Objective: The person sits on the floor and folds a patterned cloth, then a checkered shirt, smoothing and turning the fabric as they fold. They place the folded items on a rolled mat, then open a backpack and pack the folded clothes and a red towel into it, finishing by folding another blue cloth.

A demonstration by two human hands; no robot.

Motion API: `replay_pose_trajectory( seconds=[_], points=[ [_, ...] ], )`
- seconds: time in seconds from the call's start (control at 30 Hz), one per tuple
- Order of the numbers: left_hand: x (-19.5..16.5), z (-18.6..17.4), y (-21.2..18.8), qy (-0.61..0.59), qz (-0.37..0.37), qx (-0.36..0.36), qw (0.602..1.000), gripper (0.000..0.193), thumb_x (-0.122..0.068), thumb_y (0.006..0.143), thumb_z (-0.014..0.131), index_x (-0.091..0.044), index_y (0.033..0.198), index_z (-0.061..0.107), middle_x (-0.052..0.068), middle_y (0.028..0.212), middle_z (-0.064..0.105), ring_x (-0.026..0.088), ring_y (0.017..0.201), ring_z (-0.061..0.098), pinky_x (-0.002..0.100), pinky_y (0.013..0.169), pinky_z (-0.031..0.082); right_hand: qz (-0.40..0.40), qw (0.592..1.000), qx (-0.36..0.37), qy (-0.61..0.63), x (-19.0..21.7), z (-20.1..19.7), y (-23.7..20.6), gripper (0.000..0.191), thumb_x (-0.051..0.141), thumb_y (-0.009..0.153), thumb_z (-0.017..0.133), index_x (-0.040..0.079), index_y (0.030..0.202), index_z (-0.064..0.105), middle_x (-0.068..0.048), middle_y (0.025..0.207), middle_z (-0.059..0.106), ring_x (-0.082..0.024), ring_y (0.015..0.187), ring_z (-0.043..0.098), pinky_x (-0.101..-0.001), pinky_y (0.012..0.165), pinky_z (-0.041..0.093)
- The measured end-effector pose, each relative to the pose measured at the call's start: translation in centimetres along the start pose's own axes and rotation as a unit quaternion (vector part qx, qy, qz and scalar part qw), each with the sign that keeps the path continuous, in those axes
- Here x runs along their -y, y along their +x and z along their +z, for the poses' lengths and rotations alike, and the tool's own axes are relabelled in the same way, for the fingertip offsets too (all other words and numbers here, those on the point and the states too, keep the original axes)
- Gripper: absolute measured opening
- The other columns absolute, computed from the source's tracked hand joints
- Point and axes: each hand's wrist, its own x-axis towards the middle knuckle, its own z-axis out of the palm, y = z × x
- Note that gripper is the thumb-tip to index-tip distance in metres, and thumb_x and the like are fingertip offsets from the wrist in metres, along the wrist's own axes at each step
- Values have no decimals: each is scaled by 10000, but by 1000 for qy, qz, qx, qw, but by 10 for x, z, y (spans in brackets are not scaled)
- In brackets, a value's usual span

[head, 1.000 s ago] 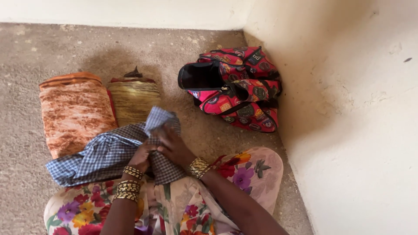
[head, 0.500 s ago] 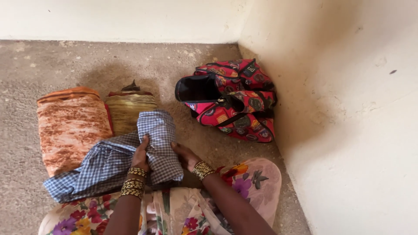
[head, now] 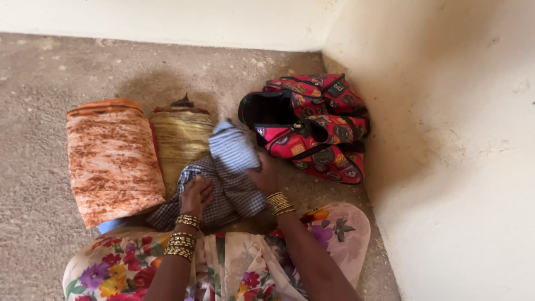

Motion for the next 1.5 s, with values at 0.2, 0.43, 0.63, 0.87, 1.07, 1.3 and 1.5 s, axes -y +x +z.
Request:
replay_pose_trajectory(
  seconds=[0.2, 0.43, 0.63, 0.87, 1.07, 1.3, 1.5],
  points=[
    [-16, -22, -9, -164, -14, -3, 986, 923, -795, 852, 396, -175, 1533, 459, 147, 1533, 526, 370, 1397, 483, 558, 1092, 418, 74, 911, 339, 221, 51, 29, -44, 781, 234, 908, 739, 119, 1577, 354, -177, 1317, 642, -262, 1134, 683, -376, 986, 571],
    [-14, -44, -14, 35, -40, -111, 992, 944, -507, 799, 796, -84, 1542, 393, 147, 1548, 460, 351, 1378, 465, 522, 1114, 397, 107, 964, 235, 69, 8, 62, -51, 634, 301, 926, 712, 53, 1473, 509, -182, 1341, 636, -266, 1170, 664, -381, 973, 564],
    [5, -43, -27, 56, 7, -171, 984, 762, -198, 701, 855, 31, 1383, 603, 201, 1385, 667, 374, 1260, 630, 433, 1049, 485, 205, 921, 284, 171, 8, 58, -45, 738, 426, 922, 704, 42, 1504, 465, -228, 1308, 658, -266, 1166, 664, -380, 984, 545],
    [10, -58, -36, 258, 114, -237, 930, 804, -326, 759, 852, -6, 1437, 560, 208, 1350, 652, 345, 1205, 629, 433, 977, 499, 212, 887, 340, 229, 14, 63, -47, 706, 419, 908, 769, -23, 1418, 561, -176, 1363, 667, -226, 1200, 662, -363, 1038, 512],
    [3, -39, -27, 41, -14, -160, 986, 733, -261, 775, 836, 43, 1393, 586, 201, 1370, 635, 336, 1202, 631, 445, 1008, 501, 133, 942, 262, 160, 5, 39, -25, 552, 370, 889, 778, -50, 1240, 702, -163, 1158, 738, -248, 1066, 673, -367, 940, 531],
    [-3, 14, -26, -100, -3, 156, 983, 699, -308, 787, 817, 60, 1345, 612, 134, 1369, 667, 260, 1214, 613, 411, 1026, 482, 340, 724, 230, 554, 15, -25, -20, 721, 562, 915, 619, -46, 1303, 621, -192, 1239, 671, -299, 1103, 634, -421, 929, 522],
    [-16, 35, -14, -90, -53, 157, 982, 700, -337, 775, 829, 49, 1323, 626, 145, 1289, 699, 299, 1155, 630, 415, 952, 527, 329, 653, 273, 625, 26, -14, -41, 755, 564, 916, 622, -37, 1367, 560, -196, 1292, 636, -316, 1145, 605, -437, 949, 508]
  ],
)
